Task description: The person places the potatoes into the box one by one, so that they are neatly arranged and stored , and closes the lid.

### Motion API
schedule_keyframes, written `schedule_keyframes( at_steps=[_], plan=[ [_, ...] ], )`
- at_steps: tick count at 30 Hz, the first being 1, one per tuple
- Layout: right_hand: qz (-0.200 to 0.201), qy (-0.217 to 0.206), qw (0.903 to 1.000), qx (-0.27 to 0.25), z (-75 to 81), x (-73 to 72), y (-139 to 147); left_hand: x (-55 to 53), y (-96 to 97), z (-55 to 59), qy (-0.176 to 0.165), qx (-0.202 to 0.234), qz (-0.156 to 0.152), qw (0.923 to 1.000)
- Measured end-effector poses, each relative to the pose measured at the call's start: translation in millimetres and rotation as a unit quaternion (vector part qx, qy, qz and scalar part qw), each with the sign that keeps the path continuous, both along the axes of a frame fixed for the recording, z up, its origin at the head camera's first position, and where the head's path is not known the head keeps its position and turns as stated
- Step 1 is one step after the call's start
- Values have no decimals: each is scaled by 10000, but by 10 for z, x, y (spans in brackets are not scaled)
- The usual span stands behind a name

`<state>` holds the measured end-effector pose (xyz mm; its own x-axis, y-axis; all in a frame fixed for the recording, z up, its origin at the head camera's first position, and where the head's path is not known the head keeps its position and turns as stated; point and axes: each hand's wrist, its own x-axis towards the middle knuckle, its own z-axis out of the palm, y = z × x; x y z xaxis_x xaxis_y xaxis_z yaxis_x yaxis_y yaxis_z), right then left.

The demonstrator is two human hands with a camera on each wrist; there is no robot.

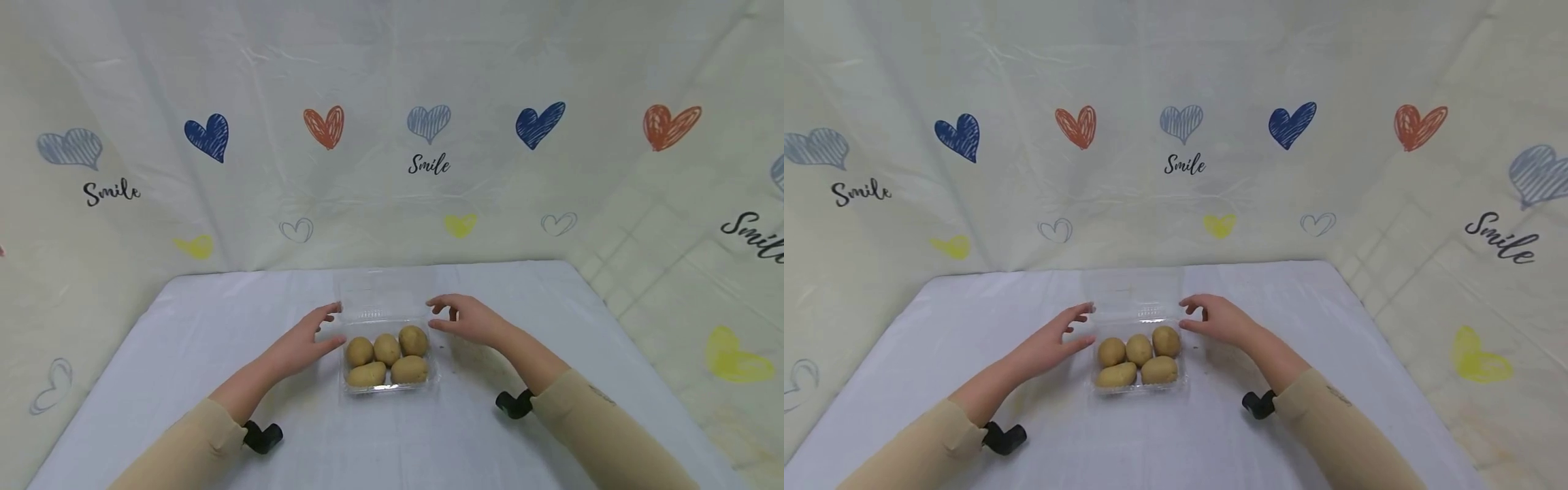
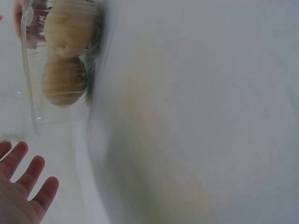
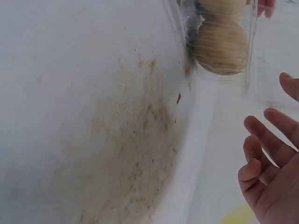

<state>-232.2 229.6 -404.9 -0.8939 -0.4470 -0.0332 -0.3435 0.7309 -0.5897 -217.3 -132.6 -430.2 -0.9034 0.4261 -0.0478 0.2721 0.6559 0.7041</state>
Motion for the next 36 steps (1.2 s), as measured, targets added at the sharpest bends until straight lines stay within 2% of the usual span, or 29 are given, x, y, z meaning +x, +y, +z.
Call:
schedule_keyframes(
  at_steps=[5,10,15,19,24,27,29,32,36],
  plan=[
    [26,-66,9999,137,13,101,48,167,-50,-3,119,-125,34,9998],
    [129,-160,9996,184,-4,206,97,287,-100,-43,574,-473,-227,9970],
    [297,-120,9994,154,-26,297,156,359,-127,-68,1177,-873,-471,9881],
    [399,-233,9989,78,-47,353,193,414,-151,-55,1502,-1197,-616,9794],
    [512,-302,9982,63,-100,397,238,461,-156,-30,1821,-1380,-809,9702],
    [547,-366,9978,10,-124,411,250,480,-155,-20,1810,-1472,-852,9687],
    [553,-400,9977,-40,-133,415,250,491,-156,-17,1710,-1493,-835,9703],
    [505,-495,9975,-58,-148,421,238,506,-152,-15,1465,-1452,-757,9756],
    [438,-636,9970,-39,-156,443,205,525,-132,-20,971,-1355,-568,9844]
  ],
)
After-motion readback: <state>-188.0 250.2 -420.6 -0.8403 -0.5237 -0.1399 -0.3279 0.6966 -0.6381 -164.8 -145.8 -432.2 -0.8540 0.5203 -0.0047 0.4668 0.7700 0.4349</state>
